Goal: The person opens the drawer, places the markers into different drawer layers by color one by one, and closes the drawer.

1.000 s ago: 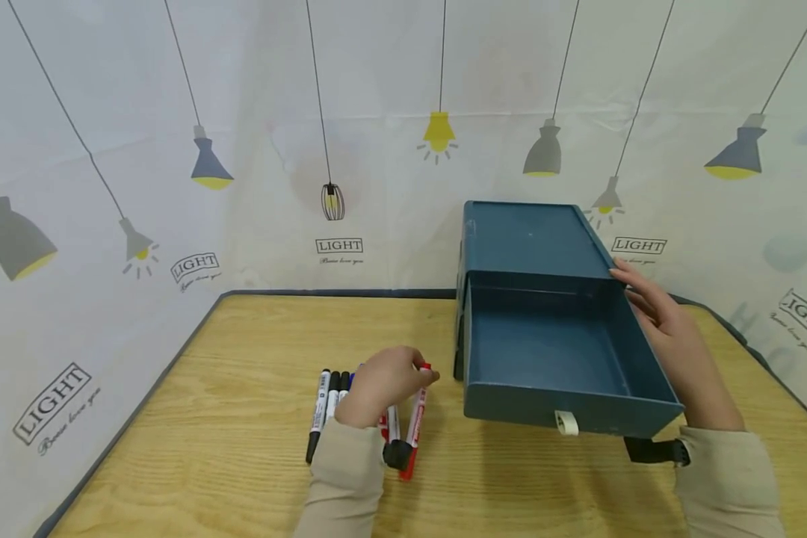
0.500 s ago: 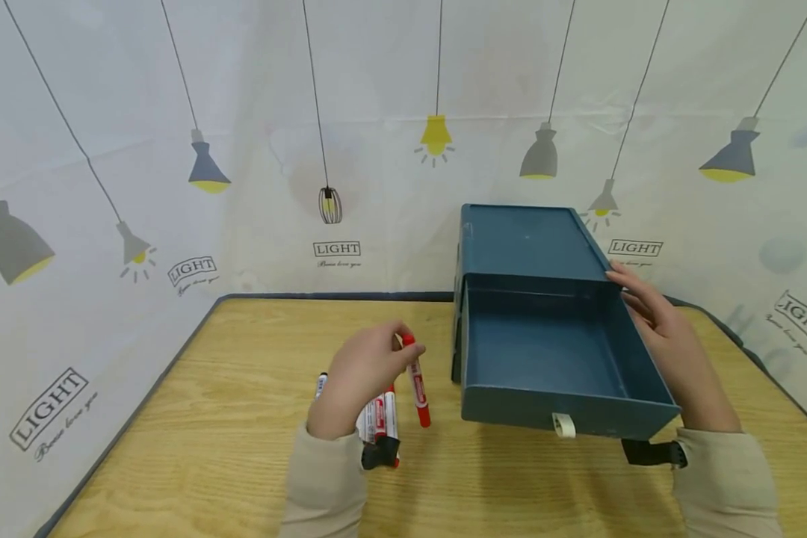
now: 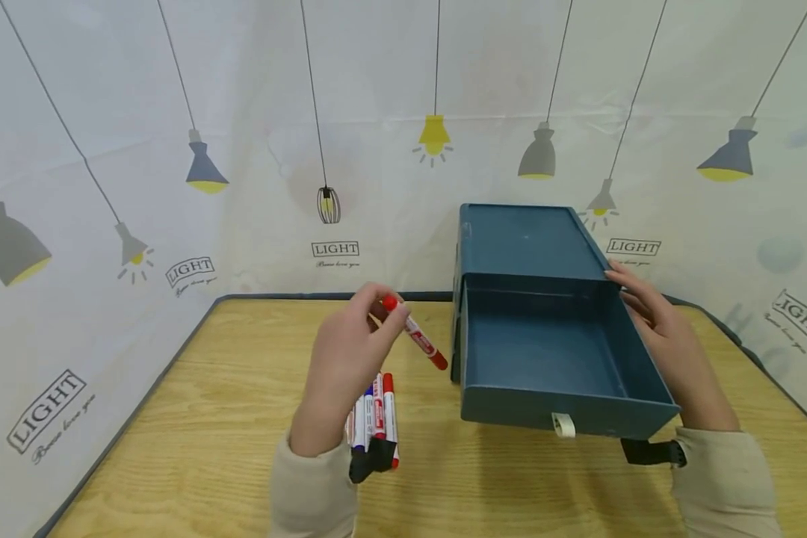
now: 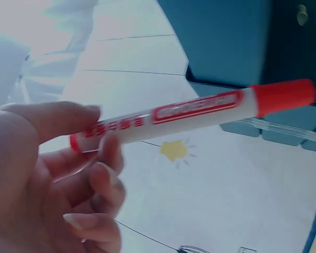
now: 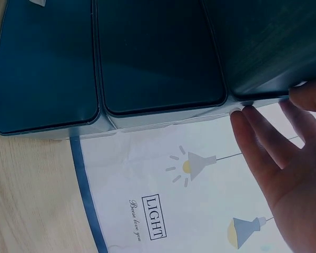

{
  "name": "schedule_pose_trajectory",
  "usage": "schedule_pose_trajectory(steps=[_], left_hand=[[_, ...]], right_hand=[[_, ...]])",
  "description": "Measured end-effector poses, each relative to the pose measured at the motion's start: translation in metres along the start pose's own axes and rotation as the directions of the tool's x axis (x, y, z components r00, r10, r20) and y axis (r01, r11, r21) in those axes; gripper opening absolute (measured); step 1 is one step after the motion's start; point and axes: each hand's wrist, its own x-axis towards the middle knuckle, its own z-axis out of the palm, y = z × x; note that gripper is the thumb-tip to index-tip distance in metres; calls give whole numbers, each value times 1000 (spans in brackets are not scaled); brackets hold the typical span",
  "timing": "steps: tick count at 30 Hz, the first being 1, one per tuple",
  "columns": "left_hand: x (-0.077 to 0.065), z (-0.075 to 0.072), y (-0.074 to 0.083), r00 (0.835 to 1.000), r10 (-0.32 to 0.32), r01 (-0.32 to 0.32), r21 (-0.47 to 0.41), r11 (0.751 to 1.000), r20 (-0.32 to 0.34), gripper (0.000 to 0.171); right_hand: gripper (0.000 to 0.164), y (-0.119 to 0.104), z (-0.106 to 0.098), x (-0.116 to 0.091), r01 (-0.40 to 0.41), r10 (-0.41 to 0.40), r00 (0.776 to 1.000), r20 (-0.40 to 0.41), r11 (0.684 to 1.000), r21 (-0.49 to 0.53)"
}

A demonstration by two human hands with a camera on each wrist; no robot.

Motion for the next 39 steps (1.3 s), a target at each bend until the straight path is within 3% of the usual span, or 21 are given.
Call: schedule_pose_trajectory(steps=[4, 8, 12, 14, 17, 21, 27, 39], left_hand=[[-3, -7, 7, 991, 41, -52, -87, 995, -127, 23], [-5, -12, 11, 966, 92, -138, -179, 974, -241, 27], [-5, -15, 14, 940, 110, -196, -245, 950, -324, 26], [-9, -19, 23, 932, 95, -197, -269, 943, -351, 23], [-9, -21, 24, 917, 85, -217, -308, 927, -390, 22], [-7, -18, 17, 907, 91, -248, -347, 905, -411, 24], [-8, -17, 20, 913, 108, -268, -381, 885, -393, 23], [-10, -8, 21, 932, 161, -275, -343, 898, -325, 25]], right_hand=[[44, -1, 0, 0, 5, -5, 1000, -6, 1000, -4], [43, -2, 0, 1, 7, -7, 1000, -8, 1000, -4], [43, -1, -1, 2, 7, -7, 1000, -9, 1000, 2], [43, -1, -1, 2, 5, -5, 1000, -7, 1000, 7], [43, -2, -1, 3, 2, -2, 1000, -4, 1000, 14], [43, -3, -2, 4, 2, -2, 1000, -4, 1000, 14], [43, -4, -2, 3, -2, 2, 1000, -1, 1000, 8], [44, -4, 0, -2, 5, -5, 1000, -4, 1000, -14]])
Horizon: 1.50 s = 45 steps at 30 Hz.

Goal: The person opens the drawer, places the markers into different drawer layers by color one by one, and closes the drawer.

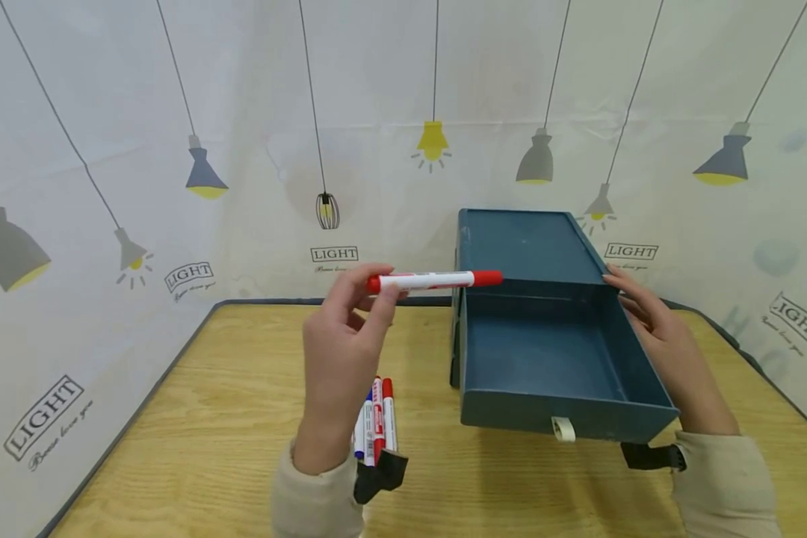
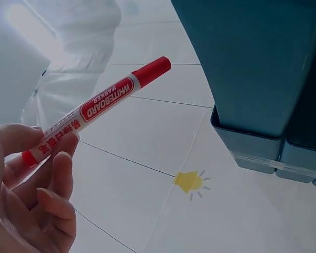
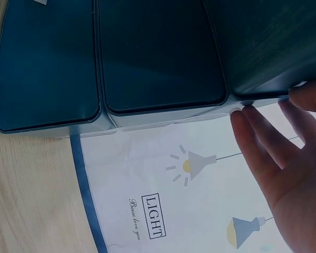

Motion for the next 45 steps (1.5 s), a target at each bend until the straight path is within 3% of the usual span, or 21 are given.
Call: schedule_pose_trajectory(steps=[8, 14, 21, 30, 35, 45], left_hand=[[-4, 8, -1, 995, 37, -42, 52, 998, 96, 25], [-6, 14, 0, 977, 103, -124, 103, 987, 189, 26], [-6, 17, 1, 961, 142, -182, 157, 971, 236, 27], [-7, 23, 3, 930, 190, -256, 184, 949, 314, 29], [-8, 29, 3, 915, 180, -265, 203, 942, 362, 29], [-11, 37, 5, 854, 184, -323, 218, 921, 487, 28]], right_hand=[[45, 3, 1, -2, -22, 22, 1000, 16, 1000, -12], [44, 2, 2, -1, -23, 23, 1000, 10, 1000, -10], [44, 0, 5, 6, -5, 5, 1000, 4, 1000, 0], [43, 1, 5, 6, -9, 9, 1000, 16, 1000, 17], [43, 4, 3, 5, -9, 8, 1000, 21, 1000, 23], [44, 5, -1, 3, -13, 13, 1000, 18, 1000, 15]])
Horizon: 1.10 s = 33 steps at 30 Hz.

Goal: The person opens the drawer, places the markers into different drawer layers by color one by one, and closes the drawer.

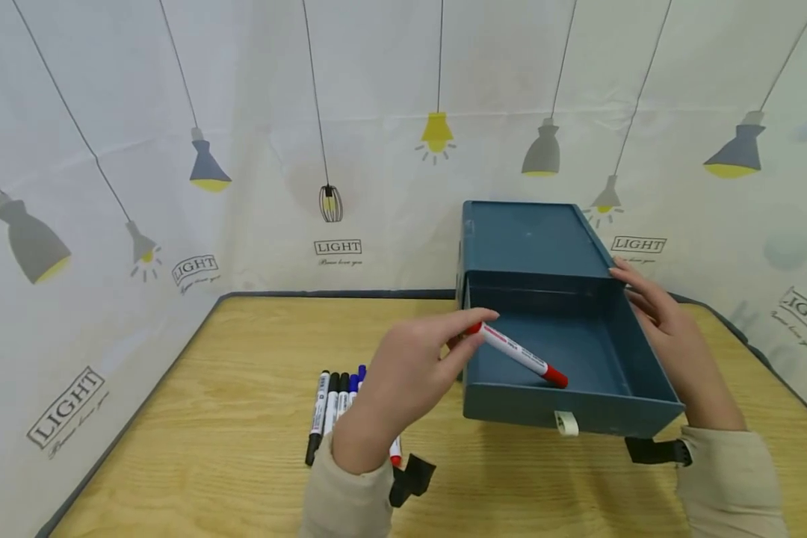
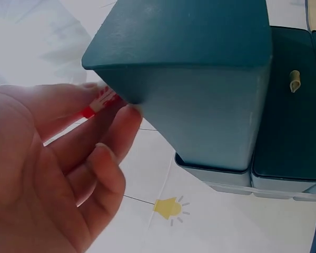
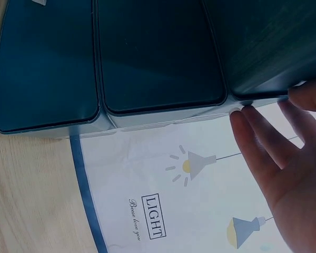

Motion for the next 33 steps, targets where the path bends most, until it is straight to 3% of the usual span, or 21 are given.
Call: schedule_pose_trajectory(steps=[6, 12, 21, 33], left_hand=[[-1, 0, 0, 992, -13, 9, 34, 999, 124, 24], [-2, 0, -1, 969, -39, 46, -20, 999, 244, 20], [-3, -3, -2, 946, -24, 70, -132, 989, 323, 18], [-3, -5, -2, 904, -54, 124, -139, 982, 424, 18]], right_hand=[[43, -1, 1, 0, -22, 22, 1000, -10, 1000, -4], [44, -2, 1, -1, -24, 24, 1000, -10, 1000, -7], [44, -1, 2, -1, -14, 14, 1000, -8, 1000, 1], [44, -1, 2, 0, -15, 15, 1000, -12, 1000, -11]])
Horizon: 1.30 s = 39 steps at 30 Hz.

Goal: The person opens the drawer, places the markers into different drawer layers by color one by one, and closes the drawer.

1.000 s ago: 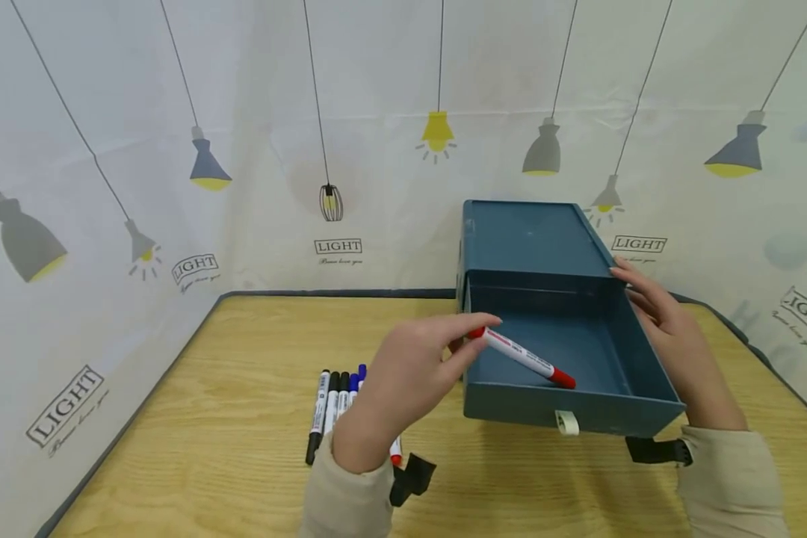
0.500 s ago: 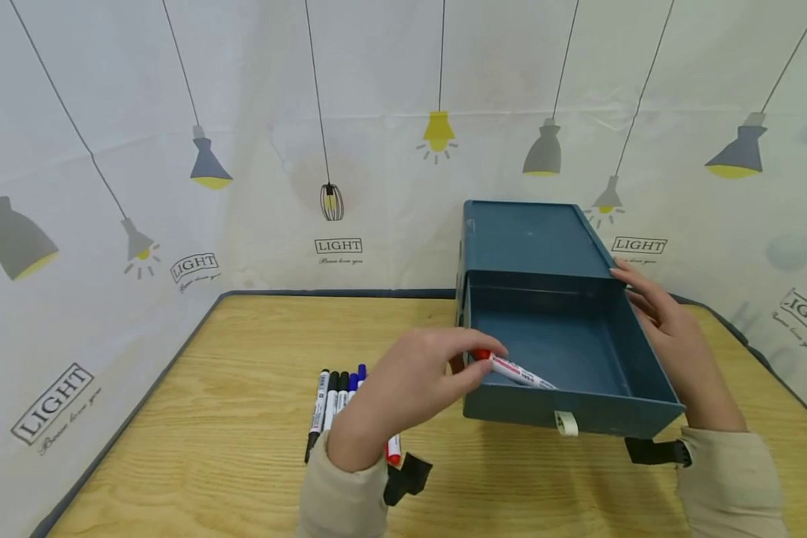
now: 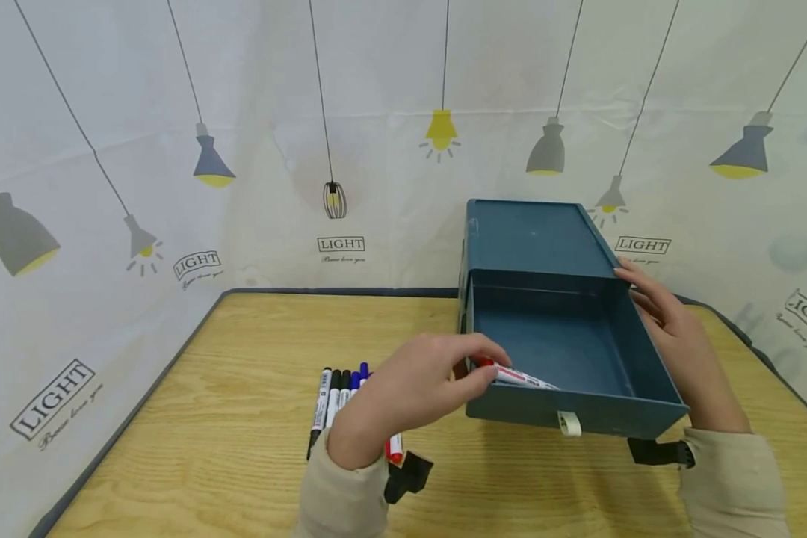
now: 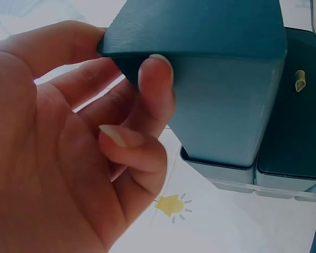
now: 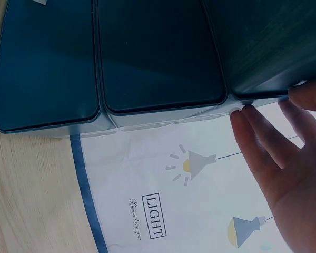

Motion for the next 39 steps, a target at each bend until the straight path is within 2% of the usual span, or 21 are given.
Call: schedule_pose_trajectory(steps=[11, 19, 27, 39], left_hand=[[-1, 0, 1, 999, -15, 17, -40, 999, 39, 17], [-2, 0, 1, 999, 24, -24, -4, 1000, 24, 20], [-2, 2, 6, 1000, -5, 6, 52, 999, -10, 19], [-2, 3, 9, 1000, -15, 15, 83, 996, -2, 21]], right_hand=[[44, -1, 0, 1, 1, -1, 1000, 0, 1000, -9], [44, 0, -1, 0, 3, -2, 1000, 5, 999, -32], [44, 0, -1, 0, 14, -15, 1000, -7, 998, -59], [44, 2, -1, 0, 26, -27, 1000, -13, 998, -60]])
